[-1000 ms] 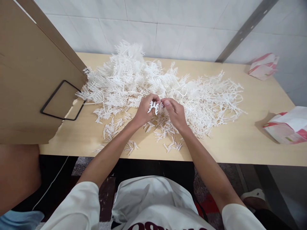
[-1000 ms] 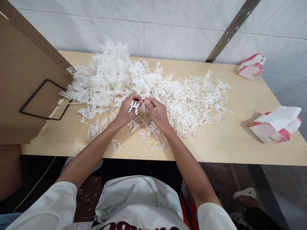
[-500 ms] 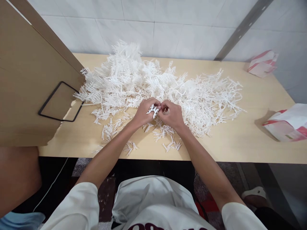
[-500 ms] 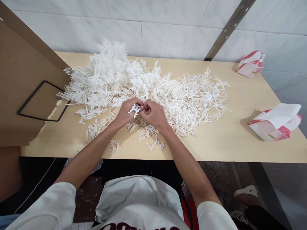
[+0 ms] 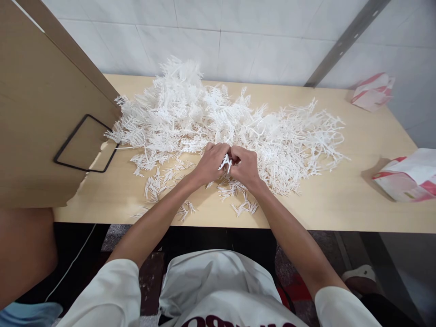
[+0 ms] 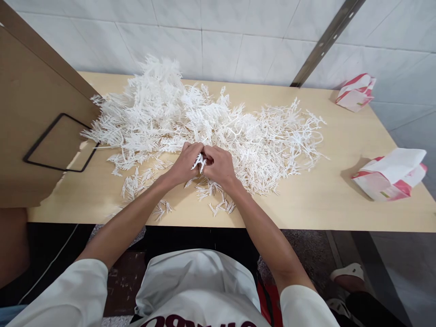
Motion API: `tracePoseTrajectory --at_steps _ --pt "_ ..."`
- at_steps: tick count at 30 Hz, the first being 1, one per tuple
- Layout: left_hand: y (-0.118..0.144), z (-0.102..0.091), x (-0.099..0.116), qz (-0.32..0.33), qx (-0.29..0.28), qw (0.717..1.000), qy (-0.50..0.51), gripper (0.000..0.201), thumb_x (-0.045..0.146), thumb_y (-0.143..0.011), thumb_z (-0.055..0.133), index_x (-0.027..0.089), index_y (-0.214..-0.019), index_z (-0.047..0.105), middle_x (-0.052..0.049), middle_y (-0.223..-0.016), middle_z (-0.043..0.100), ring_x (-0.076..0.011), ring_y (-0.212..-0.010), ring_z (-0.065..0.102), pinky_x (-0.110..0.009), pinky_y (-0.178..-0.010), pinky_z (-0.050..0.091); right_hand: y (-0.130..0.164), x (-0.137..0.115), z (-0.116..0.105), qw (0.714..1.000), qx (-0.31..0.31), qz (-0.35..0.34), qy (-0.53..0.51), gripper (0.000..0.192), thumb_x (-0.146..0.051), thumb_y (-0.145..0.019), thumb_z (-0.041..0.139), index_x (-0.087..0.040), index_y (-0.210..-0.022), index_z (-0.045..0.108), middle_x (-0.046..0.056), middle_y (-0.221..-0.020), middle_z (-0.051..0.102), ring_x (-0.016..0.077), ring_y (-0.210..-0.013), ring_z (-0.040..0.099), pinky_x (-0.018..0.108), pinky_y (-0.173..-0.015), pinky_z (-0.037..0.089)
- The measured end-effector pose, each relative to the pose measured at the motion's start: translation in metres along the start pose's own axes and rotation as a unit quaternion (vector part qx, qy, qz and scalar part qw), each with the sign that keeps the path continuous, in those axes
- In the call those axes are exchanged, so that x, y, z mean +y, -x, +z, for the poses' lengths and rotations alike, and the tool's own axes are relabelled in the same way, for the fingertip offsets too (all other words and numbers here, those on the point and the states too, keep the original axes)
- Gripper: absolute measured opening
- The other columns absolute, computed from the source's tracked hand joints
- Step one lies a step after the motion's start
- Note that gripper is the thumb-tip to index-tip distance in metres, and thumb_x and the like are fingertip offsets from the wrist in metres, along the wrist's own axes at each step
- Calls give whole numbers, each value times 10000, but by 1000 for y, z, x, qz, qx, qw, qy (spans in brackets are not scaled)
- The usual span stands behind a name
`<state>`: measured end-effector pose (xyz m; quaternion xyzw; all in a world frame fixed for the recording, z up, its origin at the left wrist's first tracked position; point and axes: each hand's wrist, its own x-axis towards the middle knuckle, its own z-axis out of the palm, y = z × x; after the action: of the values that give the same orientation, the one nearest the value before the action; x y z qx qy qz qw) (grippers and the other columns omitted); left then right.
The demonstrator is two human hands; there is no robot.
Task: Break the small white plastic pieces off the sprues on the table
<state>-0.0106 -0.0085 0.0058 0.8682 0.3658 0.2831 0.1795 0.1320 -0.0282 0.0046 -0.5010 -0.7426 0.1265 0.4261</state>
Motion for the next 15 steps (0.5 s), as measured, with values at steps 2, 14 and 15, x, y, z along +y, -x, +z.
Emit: tracePoseTrajectory --at_steps 2,14,15 --pt "0 1 0 1 0 1000 -6 177 89 -694 430 215 -780 340 -29 -808 537 -201 -767 484 -368 -764 317 0 -1 1 1000 6 -13 21 261 -151 -558 484 -222 -577 233 -53 -518 346 93 -513 294 262 -511 247" --pt "-1 -4 -11 -65 150 969 186 166 83 -777 443 214 -878 430 -8 -779 512 -147 -728 458 -306 -691 356 1 8 -6 994 112 16 13 197 -98 -651 512 -221 -610 364 -57 -560 373 89 -513 335 263 -521 284" --pt "-2 -4 -13 -67 165 960 218 121 115 -815 445 214 -882 433 -6 -772 502 -140 -721 456 -294 -676 362 0 8 -8 993 109 31 -13 151 -113 -678 526 -221 -660 423 -60 -581 407 87 -521 364 256 -530 312"
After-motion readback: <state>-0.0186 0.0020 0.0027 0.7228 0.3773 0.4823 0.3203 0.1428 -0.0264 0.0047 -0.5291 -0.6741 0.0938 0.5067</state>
